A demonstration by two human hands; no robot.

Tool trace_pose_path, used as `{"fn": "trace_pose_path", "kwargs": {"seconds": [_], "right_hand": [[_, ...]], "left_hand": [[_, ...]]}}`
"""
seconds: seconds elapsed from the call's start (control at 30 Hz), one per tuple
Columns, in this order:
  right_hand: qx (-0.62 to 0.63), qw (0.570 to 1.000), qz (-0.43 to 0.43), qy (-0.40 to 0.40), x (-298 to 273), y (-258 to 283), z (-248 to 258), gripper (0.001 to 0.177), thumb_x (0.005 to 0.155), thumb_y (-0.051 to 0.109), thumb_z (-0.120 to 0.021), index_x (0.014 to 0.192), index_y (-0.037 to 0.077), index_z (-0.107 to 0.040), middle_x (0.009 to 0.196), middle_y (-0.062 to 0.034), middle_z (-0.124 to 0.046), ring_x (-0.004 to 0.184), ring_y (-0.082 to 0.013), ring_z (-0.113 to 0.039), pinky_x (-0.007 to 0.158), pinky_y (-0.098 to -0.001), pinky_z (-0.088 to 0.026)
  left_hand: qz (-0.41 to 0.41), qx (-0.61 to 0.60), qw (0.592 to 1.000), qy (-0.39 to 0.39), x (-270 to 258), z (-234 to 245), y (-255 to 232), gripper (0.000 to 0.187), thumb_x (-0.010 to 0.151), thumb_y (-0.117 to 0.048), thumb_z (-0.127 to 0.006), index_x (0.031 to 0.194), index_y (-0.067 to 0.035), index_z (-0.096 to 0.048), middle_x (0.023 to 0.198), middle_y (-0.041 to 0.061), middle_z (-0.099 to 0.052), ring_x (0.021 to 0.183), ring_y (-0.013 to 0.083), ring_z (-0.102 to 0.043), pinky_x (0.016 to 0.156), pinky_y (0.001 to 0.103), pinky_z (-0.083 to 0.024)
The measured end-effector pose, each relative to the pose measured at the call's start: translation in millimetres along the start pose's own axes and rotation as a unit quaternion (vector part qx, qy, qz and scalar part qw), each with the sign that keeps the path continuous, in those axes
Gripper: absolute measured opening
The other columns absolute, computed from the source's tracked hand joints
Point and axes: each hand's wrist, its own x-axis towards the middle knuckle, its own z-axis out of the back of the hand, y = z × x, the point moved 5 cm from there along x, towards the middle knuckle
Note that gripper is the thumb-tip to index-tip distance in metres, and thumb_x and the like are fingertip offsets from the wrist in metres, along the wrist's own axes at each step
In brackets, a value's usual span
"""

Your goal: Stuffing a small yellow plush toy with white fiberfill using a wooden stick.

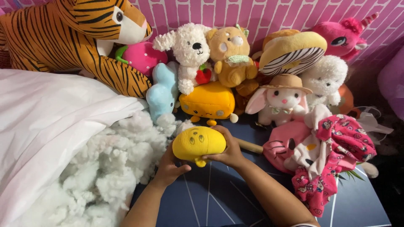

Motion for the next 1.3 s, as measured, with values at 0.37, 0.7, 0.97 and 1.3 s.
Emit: {"fn": "trace_pose_path", "kwargs": {"seconds": [0.37,0.7,0.97,1.3], "right_hand": [[0.107,0.988,-0.002,0.107,0.7,-0.9,-20.3,0.098,0.060,0.025,-0.104,0.139,0.003,-0.050,0.140,-0.0169,-0.055,0.136,-0.0331,-0.049,0.113,-0.0562,-0.036],[0.002,0.990,0.078,0.119,1.6,4.2,-18.9,0.080,0.058,0.027,-0.104,0.122,-0.001,-0.064,0.116,-0.0195,-0.071,0.112,-0.0418,-0.066,0.107,-0.0639,-0.042],[0.066,0.987,0.029,0.141,-0.5,15.1,-36.6,0.066,0.073,0.024,-0.095,0.127,0.002,-0.064,0.122,-0.0172,-0.070,0.115,-0.0375,-0.065,0.103,-0.0593,-0.046],[0.101,0.982,0.024,0.160,-2.2,16.8,-35.7,0.088,0.090,0.059,-0.077,0.154,0.013,-0.037,0.151,-0.0164,-0.052,0.140,-0.0324,-0.052,0.115,-0.0492,-0.044]], "left_hand": [[-0.009,-0.028,0.993,-0.118,-17.4,23.4,46.0,0.071,0.066,0.007,-0.092,0.129,-0.006,-0.062,0.107,0.013,-0.072,0.098,0.0282,-0.072,0.076,0.043,-0.061],[-0.118,0.073,0.989,-0.045,-1.8,-4.2,-18.9,0.101,0.058,-0.004,-0.101,0.142,0.003,-0.046,0.140,0.024,-0.060,0.127,0.0404,-0.060,0.097,0.053,-0.054],[-0.150,0.036,0.986,-0.067,-6.8,-4.2,-19.9,0.065,0.065,0.001,-0.094,0.122,0.006,-0.064,0.123,0.027,-0.069,0.114,0.0449,-0.068,0.090,0.056,-0.055],[-0.197,0.088,0.969,-0.117,-19.5,1.2,-13.0,0.061,0.084,-0.023,-0.085,0.135,-0.011,-0.054,0.135,0.017,-0.062,0.126,0.0320,-0.064,0.107,0.043,-0.056]]}}
